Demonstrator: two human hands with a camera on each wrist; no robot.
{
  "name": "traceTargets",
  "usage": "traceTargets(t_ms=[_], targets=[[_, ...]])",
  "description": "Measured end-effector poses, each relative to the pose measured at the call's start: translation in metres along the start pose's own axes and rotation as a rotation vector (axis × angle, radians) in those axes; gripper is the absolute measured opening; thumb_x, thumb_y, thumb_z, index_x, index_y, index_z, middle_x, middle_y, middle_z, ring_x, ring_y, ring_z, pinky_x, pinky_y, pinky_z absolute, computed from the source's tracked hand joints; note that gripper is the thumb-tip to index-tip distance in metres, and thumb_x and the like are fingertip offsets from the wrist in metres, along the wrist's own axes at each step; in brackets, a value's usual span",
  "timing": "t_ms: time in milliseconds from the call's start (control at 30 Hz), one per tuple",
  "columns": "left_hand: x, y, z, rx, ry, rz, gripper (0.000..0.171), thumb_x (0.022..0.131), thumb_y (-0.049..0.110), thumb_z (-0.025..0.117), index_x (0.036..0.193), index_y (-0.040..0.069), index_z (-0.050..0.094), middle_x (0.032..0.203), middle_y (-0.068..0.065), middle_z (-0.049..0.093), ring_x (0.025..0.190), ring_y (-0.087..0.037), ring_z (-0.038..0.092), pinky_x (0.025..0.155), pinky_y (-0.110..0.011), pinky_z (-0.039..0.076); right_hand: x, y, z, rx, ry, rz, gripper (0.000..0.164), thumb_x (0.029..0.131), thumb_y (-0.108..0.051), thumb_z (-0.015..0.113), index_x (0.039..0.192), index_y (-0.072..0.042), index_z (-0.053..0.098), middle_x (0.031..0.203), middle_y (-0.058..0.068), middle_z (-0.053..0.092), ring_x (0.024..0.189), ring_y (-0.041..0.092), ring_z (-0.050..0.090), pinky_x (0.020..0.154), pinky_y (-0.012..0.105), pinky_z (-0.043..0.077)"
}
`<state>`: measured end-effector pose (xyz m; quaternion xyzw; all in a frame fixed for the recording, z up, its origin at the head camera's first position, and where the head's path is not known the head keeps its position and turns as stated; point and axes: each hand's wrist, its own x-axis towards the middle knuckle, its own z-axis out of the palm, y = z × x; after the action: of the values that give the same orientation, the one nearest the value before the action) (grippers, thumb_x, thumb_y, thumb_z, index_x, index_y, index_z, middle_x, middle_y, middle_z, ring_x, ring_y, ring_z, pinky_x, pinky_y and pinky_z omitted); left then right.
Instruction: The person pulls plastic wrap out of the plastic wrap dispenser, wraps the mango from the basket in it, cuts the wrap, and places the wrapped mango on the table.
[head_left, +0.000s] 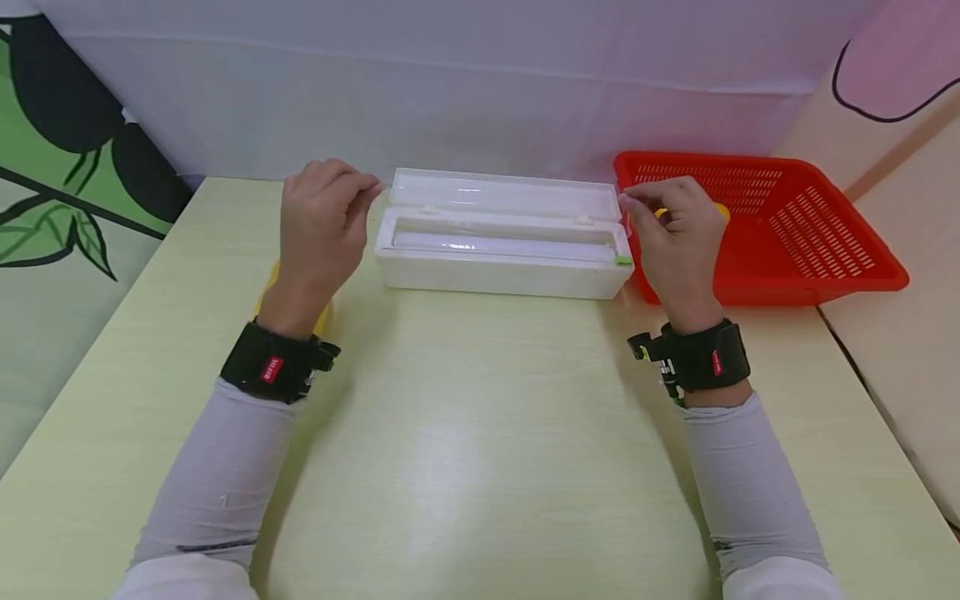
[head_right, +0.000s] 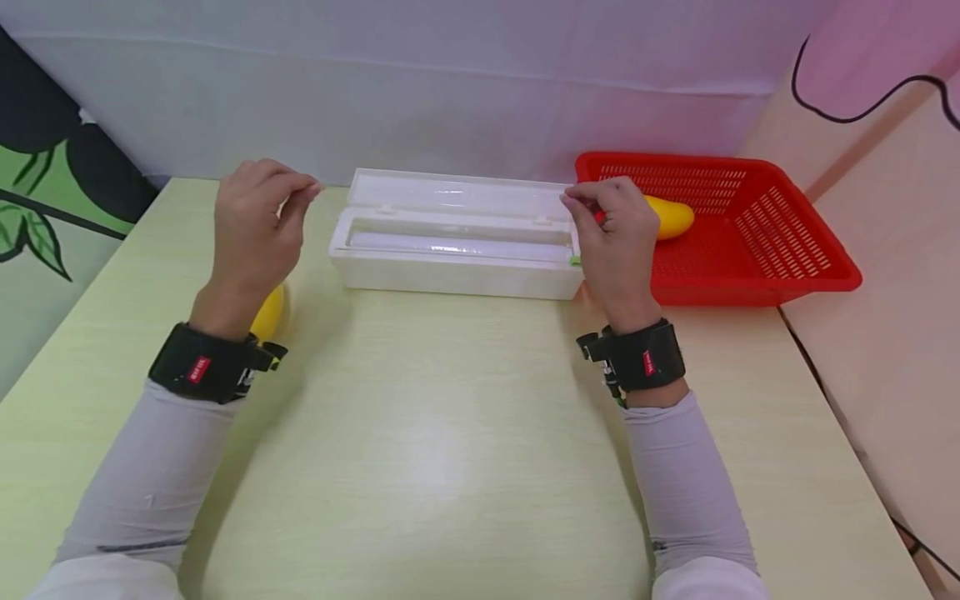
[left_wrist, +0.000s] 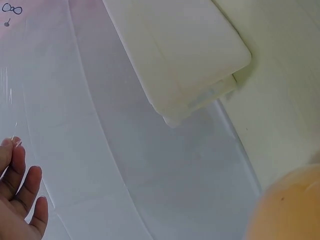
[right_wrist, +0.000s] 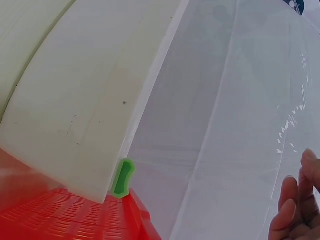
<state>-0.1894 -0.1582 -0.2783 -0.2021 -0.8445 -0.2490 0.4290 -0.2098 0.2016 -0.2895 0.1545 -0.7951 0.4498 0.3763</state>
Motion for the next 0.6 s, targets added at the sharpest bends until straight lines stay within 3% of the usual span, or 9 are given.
traceTargets(t_ms=[200,600], targets=[[0.0012,0.0008,-0.0039,0.01,-0.003,0.034,0.025,0.1,0.013,0.06,0.097,-0.009,0.072,0.088,-0.022,0.064,0.086,-0.04,0.056,0.072,-0.045,0.035,0.0013,-0.0017,-0.0013,-0.005,0.014,-0.007,0.016,0.091,-0.015,0.073,0.099,-0.003,0.078,0.094,0.012,0.07,0.086,0.01,0.057,0.074,0.016,0.047],[0.0038,0.0029,-0.008,0.006,0.0,0.017,0.026,0.1,0.014,0.06,0.098,-0.01,0.071,0.089,-0.023,0.064,0.088,-0.04,0.056,0.075,-0.045,0.036,0.0019,-0.0087,-0.0042,-0.008,0.032,-0.018,0.016,0.091,-0.015,0.073,0.099,-0.002,0.078,0.095,0.013,0.069,0.087,0.011,0.057,0.077,0.017,0.048]])
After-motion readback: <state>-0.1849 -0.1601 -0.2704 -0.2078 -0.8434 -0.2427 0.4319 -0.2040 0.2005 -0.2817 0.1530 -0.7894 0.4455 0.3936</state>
